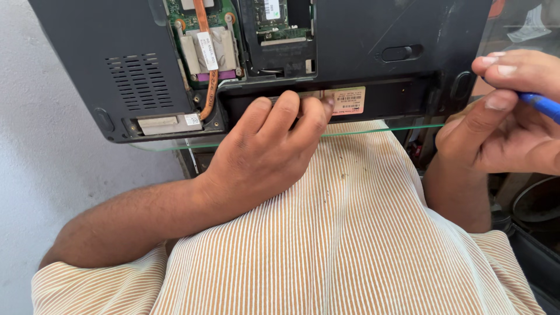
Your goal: The person uses a blue screwdriver to remove screws from the back of a laptop and then uses tweezers to remove small screws from the battery compartment. The person removes the battery and places it aside.
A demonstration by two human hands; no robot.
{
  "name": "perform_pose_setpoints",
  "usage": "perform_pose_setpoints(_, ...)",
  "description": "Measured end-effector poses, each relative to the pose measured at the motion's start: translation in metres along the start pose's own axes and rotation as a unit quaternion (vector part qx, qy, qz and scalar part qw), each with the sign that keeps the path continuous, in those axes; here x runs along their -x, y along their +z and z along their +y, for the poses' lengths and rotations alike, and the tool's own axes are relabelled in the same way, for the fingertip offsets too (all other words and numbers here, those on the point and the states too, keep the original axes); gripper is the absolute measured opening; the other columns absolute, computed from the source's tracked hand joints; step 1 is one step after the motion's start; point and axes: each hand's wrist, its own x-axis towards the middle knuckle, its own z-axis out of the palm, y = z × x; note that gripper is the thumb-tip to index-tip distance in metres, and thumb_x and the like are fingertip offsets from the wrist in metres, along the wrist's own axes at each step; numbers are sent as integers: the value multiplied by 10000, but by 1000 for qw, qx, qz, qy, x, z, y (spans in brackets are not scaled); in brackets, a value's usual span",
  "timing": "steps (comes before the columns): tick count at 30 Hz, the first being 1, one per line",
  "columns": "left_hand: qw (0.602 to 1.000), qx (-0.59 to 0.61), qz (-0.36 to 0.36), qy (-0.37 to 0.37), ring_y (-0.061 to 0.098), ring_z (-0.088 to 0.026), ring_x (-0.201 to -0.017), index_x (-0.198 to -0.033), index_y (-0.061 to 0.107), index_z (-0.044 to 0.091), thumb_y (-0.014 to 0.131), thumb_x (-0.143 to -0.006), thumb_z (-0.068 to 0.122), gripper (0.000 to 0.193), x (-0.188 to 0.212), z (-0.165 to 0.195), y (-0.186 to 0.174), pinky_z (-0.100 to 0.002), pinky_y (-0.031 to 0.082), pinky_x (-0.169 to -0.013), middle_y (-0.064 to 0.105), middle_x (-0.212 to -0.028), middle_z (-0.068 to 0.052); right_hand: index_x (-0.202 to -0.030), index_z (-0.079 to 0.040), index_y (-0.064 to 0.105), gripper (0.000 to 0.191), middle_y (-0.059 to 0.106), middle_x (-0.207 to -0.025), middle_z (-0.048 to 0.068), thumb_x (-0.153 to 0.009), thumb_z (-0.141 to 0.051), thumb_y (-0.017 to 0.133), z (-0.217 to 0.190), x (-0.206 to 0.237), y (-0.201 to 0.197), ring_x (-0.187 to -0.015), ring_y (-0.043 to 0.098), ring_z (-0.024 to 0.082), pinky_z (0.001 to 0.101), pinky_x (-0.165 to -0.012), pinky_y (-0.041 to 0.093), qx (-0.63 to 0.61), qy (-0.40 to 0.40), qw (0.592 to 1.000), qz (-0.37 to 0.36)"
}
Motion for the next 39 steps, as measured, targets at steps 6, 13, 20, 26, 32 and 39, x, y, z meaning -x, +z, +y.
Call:
perform_pose_setpoints(6,998,-59,-27,16,516,-196,-1145,-1294,705,-18,641,-1038,175,328,4,4,4,-294,473,-944,520,-1187,-11,-1397,37,246,432,624,-1033,323,-1045,140,473,-4,5,0,-817,694,412,440,-712,648,5,12,1000,9)
perform_pose_setpoints(13,999,-27,-14,34,580,-227,-1146,-1057,721,-20,649,-991,125,174,9,12,3,-327,524,-960,549,-1128,-18,-1297,66,283,384,609,-1002,317,-1019,128,540,4,22,1,-814,638,390,426,-711,564,49,-26,995,88)
perform_pose_setpoints(20,998,52,21,16,620,-246,-1133,-1076,712,-55,655,-1089,128,192,9,12,-5,-352,540,-1021,586,-1109,-59,-1254,93,433,242,663,-1087,286,-1090,1,586,-14,24,-11,-872,679,344,345,-738,564,15,86,994,70)
perform_pose_setpoints(26,1000,-3,11,-12,545,-198,-1081,-1277,710,2,640,-1082,174,270,6,12,-13,-306,497,-946,543,-1112,-29,-1203,152,606,260,701,-1146,265,-1159,-104,619,-42,11,-27,-925,718,313,316,-826,602,30,221,975,18)
perform_pose_setpoints(32,999,-29,-5,-18,535,-193,-1095,-1228,704,18,639,-1060,191,250,4,10,-17,-315,478,-932,539,-1120,-23,-1331,130,575,304,672,-1243,239,-1214,-150,592,-41,-8,-38,-1060,706,253,280,-911,630,-55,210,975,-42)
perform_pose_setpoints(39,1000,-11,1,-21,552,-205,-1068,-1173,717,19,649,-1007,166,232,-3,14,-21,-323,485,-921,558,-1086,-36,-1323,67,510,271,662,-1179,236,-1150,-116,609,-32,-6,-42,-986,708,268,302,-857,632,-16,231,972,30)
